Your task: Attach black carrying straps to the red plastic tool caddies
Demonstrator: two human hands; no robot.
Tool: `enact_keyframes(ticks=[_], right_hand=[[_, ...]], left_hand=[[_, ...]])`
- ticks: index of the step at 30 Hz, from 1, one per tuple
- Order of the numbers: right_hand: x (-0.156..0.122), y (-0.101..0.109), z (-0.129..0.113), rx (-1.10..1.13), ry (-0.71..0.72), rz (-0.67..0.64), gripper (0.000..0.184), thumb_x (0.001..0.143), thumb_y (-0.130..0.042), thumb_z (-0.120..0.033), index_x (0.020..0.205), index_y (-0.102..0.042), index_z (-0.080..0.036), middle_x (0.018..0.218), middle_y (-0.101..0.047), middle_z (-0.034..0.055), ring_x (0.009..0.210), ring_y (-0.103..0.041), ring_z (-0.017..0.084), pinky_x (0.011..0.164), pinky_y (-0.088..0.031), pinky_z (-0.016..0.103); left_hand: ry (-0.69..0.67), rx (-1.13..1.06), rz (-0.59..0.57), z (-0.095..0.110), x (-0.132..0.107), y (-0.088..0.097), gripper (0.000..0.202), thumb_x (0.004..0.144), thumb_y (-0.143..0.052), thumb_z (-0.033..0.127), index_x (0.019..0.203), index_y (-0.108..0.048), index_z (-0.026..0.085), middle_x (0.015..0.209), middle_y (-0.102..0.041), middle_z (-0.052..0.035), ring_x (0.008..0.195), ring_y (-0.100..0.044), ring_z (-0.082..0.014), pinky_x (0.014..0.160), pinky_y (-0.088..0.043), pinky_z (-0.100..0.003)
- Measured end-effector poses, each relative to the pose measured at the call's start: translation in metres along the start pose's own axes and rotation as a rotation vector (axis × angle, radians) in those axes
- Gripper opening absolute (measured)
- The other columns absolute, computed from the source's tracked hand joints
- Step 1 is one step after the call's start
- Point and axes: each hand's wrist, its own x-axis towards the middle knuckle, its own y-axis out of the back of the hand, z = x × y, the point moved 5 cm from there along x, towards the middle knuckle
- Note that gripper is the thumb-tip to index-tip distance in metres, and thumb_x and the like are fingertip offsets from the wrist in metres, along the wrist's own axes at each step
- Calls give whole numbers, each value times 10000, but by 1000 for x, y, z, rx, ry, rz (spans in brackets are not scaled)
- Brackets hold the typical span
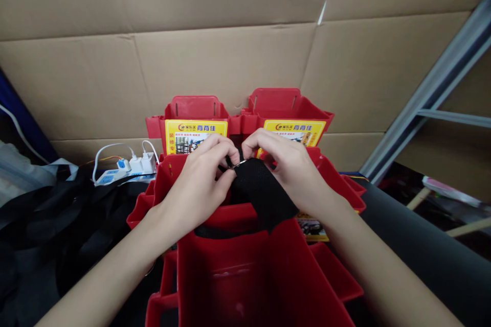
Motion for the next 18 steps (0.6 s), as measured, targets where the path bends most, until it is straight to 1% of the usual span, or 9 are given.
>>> enact_keyframes(ticks=[3, 5, 9, 14, 16, 18], right_hand=[[-1, -1, -4, -37, -22, 18, 89, 838, -476, -145, 757, -477, -183, 759, -511, 6, 666, -448, 108, 595, -343, 230], [-1, -1, -6, -51, -49, 35, 103, 838, -473, -152, 740, -475, -184, 742, -505, 7, 664, -449, 114, 592, -338, 240], [-1, -1, -9, -26, -51, 74, 120, 829, -464, -116, 731, -472, -183, 706, -484, 0, 648, -441, 110, 579, -332, 237], [-1, 1, -13, 10, -29, 126, 190, 786, -462, -27, 684, -474, -186, 639, -432, -25, 586, -401, 90, 556, -329, 224], [-1, 3, -12, 71, -35, 105, 184, 775, -485, -26, 688, -491, -187, 652, -436, -26, 582, -397, 85, 546, -340, 216], [0, 3, -8, 204, -67, 5, 131, 767, -532, -57, 741, -521, -185, 729, -477, -10, 634, -441, 87, 542, -372, 202]], left_hand=[[-9, -15, -5, 1, 1, 1, 225, 706, -457, -38, 777, -496, 172, 957, -533, -25, 793, -513, -118, 692, -442, -237], [-9, -23, -2, 0, 2, 1, 219, 710, -457, -33, 774, -498, 172, 952, -535, -23, 781, -516, -117, 684, -443, -236], [-2, -28, -3, 0, 1, 1, 222, 710, -445, -38, 777, -501, 167, 946, -534, -24, 766, -519, -114, 670, -443, -232], [-25, -4, -6, 6, 0, 7, 244, 703, -431, -56, 780, -505, 163, 928, -529, -20, 773, -523, -105, 671, -443, -216], [4, -84, -30, 8, 0, 9, 232, 703, -444, -48, 766, -514, 164, 924, -526, -18, 756, -531, -100, 653, -449, -209], [69, -228, -78, 8, 0, 8, 185, 715, -485, -12, 752, -522, 166, 904, -519, -14, 728, -538, -96, 619, -455, -202]])
